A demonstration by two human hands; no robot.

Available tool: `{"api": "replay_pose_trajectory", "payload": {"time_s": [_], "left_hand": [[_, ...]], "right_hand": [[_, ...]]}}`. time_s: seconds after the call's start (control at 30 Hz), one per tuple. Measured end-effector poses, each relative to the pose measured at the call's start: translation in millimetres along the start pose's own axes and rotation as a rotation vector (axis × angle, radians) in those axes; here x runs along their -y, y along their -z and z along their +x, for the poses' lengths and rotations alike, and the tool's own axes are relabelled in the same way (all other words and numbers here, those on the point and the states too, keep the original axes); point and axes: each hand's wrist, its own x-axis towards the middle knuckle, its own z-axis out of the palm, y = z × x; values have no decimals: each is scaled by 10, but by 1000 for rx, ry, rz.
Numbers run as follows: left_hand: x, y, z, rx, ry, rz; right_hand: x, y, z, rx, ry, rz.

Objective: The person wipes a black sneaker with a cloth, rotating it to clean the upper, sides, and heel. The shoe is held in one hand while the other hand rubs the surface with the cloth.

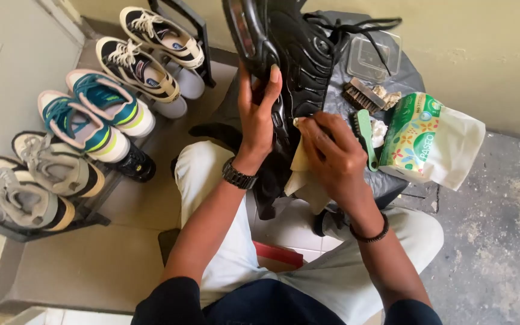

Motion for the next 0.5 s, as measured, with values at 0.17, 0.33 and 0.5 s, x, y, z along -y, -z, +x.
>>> {"api": "replay_pose_trajectory", "payload": {"time_s": [0.17, 0.33, 0.5], "left_hand": [[-86, 100, 86, -20, 29, 23], [-185, 134, 172, -51, 116, -59], [-267, 117, 209, -71, 317, -382]], "right_hand": [[122, 73, -258, 76, -57, 72], [-63, 212, -584, 101, -90, 0], [-154, 366, -622, -13, -273, -40]]}}
